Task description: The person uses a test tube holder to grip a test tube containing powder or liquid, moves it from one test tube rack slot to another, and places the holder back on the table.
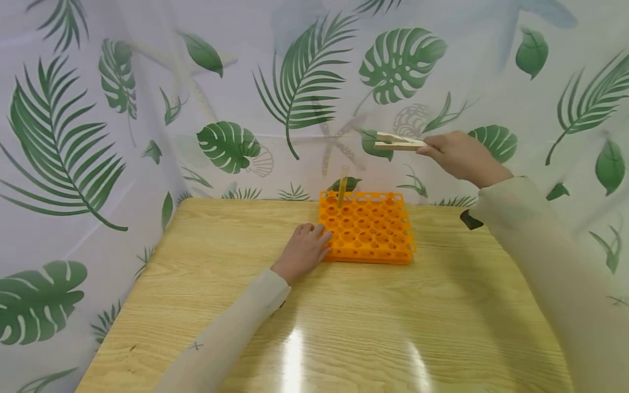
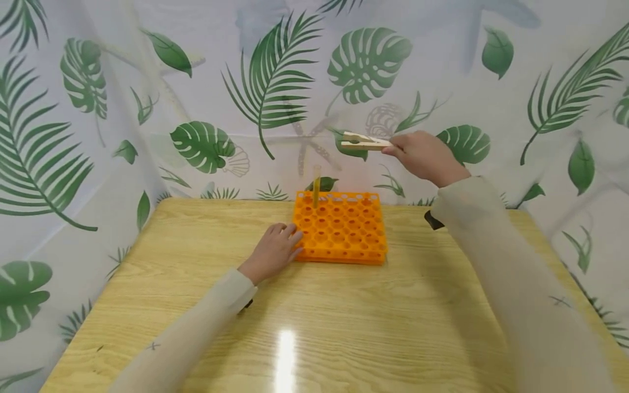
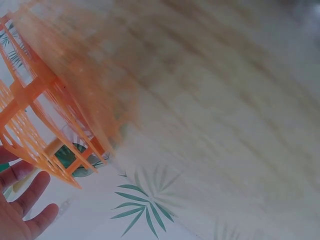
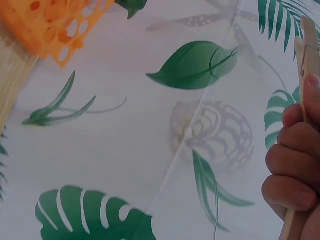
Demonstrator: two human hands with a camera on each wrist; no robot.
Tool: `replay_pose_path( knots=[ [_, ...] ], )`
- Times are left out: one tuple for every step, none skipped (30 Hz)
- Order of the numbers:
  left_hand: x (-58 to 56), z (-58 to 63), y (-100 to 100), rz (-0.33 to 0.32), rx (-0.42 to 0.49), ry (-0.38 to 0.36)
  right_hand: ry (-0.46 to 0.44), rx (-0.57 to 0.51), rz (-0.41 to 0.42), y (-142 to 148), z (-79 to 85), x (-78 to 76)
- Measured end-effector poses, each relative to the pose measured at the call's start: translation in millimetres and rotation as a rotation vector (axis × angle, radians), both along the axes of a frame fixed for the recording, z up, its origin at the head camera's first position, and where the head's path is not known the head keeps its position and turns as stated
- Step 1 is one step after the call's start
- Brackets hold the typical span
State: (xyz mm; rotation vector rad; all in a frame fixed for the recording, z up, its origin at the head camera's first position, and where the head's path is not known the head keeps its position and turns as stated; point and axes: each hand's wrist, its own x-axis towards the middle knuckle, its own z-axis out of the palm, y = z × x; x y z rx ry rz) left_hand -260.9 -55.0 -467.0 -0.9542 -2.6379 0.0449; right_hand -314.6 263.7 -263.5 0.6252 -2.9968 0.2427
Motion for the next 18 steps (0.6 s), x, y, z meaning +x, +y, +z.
replay_pose_path(
  knots=[
    [0.0,0.2,0.2,0.0,-0.001,0.006,0.001,0.004,0.0,-3.4,-1.2,-2.1],
    [0.1,0.6,0.3,0.0,-0.001,0.007,0.0,0.008,0.003,-6.8,-2.5,-4.5],
    [0.2,0.7,0.4,0.0,-0.002,0.01,0.001,0.007,0.006,-10.1,-3.8,-6.8],
    [0.3,0.6,0.4,0.0,-0.003,0.012,0.003,0.01,0.01,-13.2,-5.2,-8.8],
    [0.3,0.6,0.5,0.0,-0.005,0.014,0.001,0.009,0.016,-16.3,-6.4,-10.7],
    [0.4,0.3,0.6,-0.001,-0.004,0.017,-0.006,0.01,0.018,-19.3,-7.6,-12.4],
    [0.3,0.0,0.6,-0.002,-0.003,0.022,-0.013,0.01,0.022,-21.9,-8.8,-14.2],
    [0.4,-0.2,0.5,-0.004,0.0,0.024,-0.021,0.008,0.027,-24.5,-9.8,-15.8],
    [0.1,-0.7,0.5,-0.003,-0.002,0.029,-0.028,0.011,0.028,-26.8,-10.6,-17.0],
    [-0.2,-1.1,0.3,-0.003,-0.002,0.033,-0.032,0.012,0.033,-28.8,-11.8,-18.5],
    [-0.4,-1.4,0.2,-0.003,0.0,0.036,-0.04,0.009,0.036,-30.8,-12.8,-20.0],
    [-0.8,-1.9,0.0,-0.002,0.0,0.039,-0.051,0.006,0.035,-32.5,-14.0,-21.4],
    [-1.2,-2.2,-0.1,-0.001,-0.001,0.041,-0.061,0.003,0.033,-34.2,-15.2,-22.7],
    [-1.6,-2.5,-0.4,0.001,-0.004,0.044,-0.067,0.001,0.034,-35.9,-16.2,-23.6],
    [-2.1,-2.7,-0.6,0.003,-0.006,0.047,-0.067,0.0,0.036,-37.6,-17.3,-24.7],
    [-2.1,-2.9,-0.4,0.005,-0.008,0.049,-0.067,-0.006,0.038,-38.8,-19.0,-25.7],
    [-2.1,-2.9,-0.2,0.005,-0.008,0.05,-0.079,-0.011,0.035,-40.0,-20.2,-26.4],
    [-2.1,-3.1,0.0,0.006,-0.01,0.051,-0.08,-0.012,0.037,-41.2,-21.6,-27.3]
  ],
)
